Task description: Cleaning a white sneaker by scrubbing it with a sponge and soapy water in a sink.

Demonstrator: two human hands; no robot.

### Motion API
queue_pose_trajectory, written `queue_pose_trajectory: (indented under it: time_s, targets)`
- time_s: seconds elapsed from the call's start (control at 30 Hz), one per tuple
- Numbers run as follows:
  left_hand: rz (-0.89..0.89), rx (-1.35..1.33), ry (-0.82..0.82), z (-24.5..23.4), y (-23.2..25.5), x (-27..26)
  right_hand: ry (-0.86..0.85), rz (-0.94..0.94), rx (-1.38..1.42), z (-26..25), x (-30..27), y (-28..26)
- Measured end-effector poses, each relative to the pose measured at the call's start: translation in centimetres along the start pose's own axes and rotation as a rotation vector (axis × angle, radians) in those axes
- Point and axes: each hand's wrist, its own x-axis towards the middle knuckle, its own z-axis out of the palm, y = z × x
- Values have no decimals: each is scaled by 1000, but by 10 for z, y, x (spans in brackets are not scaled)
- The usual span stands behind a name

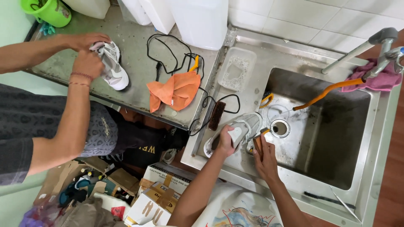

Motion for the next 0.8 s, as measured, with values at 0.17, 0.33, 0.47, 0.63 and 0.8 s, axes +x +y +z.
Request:
queue_pose_trajectory:
  time_s: [0.17, 0.33, 0.47, 0.63, 0.8]
  targets:
    - [1, 13, 11, 14, 7, -18, -33, -1, 6, 1, 10, -8]
    - [-7, -1, 42, 18, 7, -19, -11, -11, 23, 7, 19, 4]
    - [18, -3, 97, 20, 6, -26, 89, -73, 65, 4, 25, 1]
    - [34, 19, 114, 26, 14, -38, 265, -226, 97, -10, 87, -17]
    - [18, 45, 104, -3, 0, -17, 349, -504, 33, -34, 185, -81]
